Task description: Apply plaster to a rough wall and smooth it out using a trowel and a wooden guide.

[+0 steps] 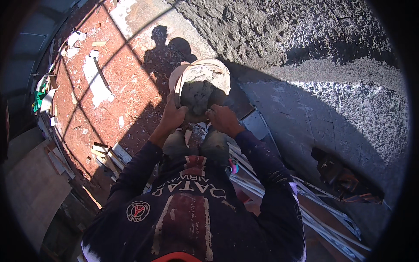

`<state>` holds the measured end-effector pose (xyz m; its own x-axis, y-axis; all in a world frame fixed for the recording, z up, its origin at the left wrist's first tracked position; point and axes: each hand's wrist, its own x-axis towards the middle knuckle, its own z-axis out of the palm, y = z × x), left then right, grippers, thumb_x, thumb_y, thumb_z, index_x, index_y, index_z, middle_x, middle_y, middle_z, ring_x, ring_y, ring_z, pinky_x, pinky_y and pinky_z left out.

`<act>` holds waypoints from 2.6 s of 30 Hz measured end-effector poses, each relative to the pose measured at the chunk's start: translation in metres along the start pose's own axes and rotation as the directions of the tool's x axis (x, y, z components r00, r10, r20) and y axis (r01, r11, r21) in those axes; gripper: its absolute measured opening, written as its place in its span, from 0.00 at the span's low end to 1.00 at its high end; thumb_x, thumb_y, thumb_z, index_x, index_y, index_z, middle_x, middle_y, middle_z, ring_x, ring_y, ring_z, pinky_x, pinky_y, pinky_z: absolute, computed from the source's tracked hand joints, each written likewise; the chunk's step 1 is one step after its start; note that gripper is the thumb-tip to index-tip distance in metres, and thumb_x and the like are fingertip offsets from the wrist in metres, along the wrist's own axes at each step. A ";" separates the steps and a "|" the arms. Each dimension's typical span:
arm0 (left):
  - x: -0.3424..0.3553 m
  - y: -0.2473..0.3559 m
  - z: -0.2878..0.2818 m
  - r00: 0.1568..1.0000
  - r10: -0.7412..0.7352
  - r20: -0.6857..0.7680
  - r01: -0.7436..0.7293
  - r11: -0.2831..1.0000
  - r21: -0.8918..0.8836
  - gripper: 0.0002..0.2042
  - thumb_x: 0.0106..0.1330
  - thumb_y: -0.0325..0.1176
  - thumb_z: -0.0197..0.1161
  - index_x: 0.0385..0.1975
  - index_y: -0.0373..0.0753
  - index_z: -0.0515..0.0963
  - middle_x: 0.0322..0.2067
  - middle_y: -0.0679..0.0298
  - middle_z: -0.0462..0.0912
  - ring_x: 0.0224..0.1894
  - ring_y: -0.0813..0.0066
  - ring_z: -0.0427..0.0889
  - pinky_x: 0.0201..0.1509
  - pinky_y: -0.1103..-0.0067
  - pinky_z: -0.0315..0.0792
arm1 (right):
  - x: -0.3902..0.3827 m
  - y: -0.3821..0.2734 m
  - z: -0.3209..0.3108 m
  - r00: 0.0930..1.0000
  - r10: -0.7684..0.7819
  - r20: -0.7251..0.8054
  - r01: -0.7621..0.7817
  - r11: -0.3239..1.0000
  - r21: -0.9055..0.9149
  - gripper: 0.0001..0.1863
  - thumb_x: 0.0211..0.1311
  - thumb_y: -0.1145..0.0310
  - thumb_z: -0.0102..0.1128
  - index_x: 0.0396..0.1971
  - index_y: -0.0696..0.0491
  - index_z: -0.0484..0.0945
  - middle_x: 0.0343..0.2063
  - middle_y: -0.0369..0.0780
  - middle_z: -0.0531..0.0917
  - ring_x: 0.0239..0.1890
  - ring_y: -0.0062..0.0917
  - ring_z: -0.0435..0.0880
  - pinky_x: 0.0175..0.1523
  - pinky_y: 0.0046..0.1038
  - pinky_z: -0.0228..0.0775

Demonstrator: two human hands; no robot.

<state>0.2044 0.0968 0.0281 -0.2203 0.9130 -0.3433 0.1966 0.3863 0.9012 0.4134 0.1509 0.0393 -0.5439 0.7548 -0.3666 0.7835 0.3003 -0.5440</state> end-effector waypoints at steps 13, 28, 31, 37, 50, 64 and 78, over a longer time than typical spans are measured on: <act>-0.035 -0.056 -0.074 0.963 -0.271 -0.002 0.228 0.816 -0.531 0.23 0.52 0.20 0.56 0.52 0.32 0.69 0.39 0.60 0.78 0.40 0.71 0.78 0.43 0.77 0.73 | -0.012 -0.052 0.020 0.996 0.059 -0.071 -0.067 0.992 -0.107 0.19 0.65 0.56 0.52 0.42 0.59 0.71 0.27 0.56 0.81 0.32 0.52 0.81 0.39 0.48 0.71; -0.153 -0.099 -0.079 0.675 -0.632 -0.380 0.349 0.728 -0.591 0.11 0.56 0.34 0.62 0.37 0.36 0.78 0.39 0.58 0.81 0.39 0.64 0.79 0.44 0.70 0.76 | -0.015 -0.030 -0.062 0.733 -0.501 0.461 -0.019 0.661 0.750 0.18 0.66 0.55 0.53 0.33 0.58 0.75 0.18 0.38 0.77 0.22 0.24 0.78 0.27 0.27 0.67; -0.182 -0.131 -0.070 0.726 -0.351 -0.591 0.245 0.935 -0.255 0.10 0.56 0.33 0.61 0.30 0.32 0.77 0.26 0.64 0.77 0.27 0.73 0.77 0.30 0.75 0.75 | -0.016 0.103 -0.188 0.845 0.144 0.515 -0.461 0.685 0.564 0.17 0.67 0.56 0.51 0.34 0.56 0.77 0.19 0.32 0.76 0.17 0.16 0.74 0.22 0.20 0.67; -0.151 -0.068 -0.033 0.684 -0.544 -0.487 0.425 0.839 -0.340 0.07 0.53 0.26 0.59 0.30 0.33 0.77 0.25 0.63 0.79 0.24 0.72 0.77 0.27 0.77 0.73 | -0.096 -0.013 -0.412 0.712 0.237 -0.661 0.032 0.929 0.367 0.22 0.68 0.49 0.51 0.40 0.55 0.76 0.19 0.31 0.74 0.15 0.10 0.68 0.20 0.13 0.62; -0.035 0.005 0.026 0.996 -0.071 -0.047 0.069 0.997 -0.032 0.35 0.52 0.27 0.57 0.64 0.25 0.55 0.56 0.42 0.66 0.56 0.50 0.71 0.58 0.68 0.66 | -0.033 0.036 -0.093 0.988 -0.145 0.054 0.147 0.776 -0.613 0.13 0.59 0.62 0.50 0.37 0.55 0.75 0.30 0.48 0.82 0.37 0.42 0.83 0.40 0.44 0.75; -0.061 -0.015 -0.079 0.946 -0.315 0.077 0.304 0.779 -0.549 0.19 0.52 0.19 0.54 0.47 0.32 0.71 0.33 0.60 0.79 0.35 0.69 0.80 0.39 0.75 0.76 | -0.062 -0.046 0.002 0.995 -0.057 -0.084 0.067 0.991 0.115 0.16 0.63 0.58 0.56 0.37 0.57 0.75 0.28 0.52 0.81 0.35 0.51 0.80 0.40 0.46 0.70; -0.126 -0.087 -0.099 0.860 -0.417 -0.294 0.197 0.802 -0.564 0.19 0.52 0.23 0.55 0.47 0.32 0.71 0.40 0.56 0.79 0.36 0.64 0.82 0.40 0.72 0.78 | -0.045 -0.127 -0.026 0.910 -0.367 0.192 0.300 0.904 0.304 0.18 0.61 0.56 0.57 0.34 0.58 0.73 0.24 0.51 0.80 0.30 0.48 0.80 0.37 0.42 0.71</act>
<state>0.1206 -0.0648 0.0195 -0.5520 0.5854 -0.5938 -0.4248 0.4153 0.8044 0.3465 0.0936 0.1444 -0.8403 0.4648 -0.2790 0.4536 0.3211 -0.8313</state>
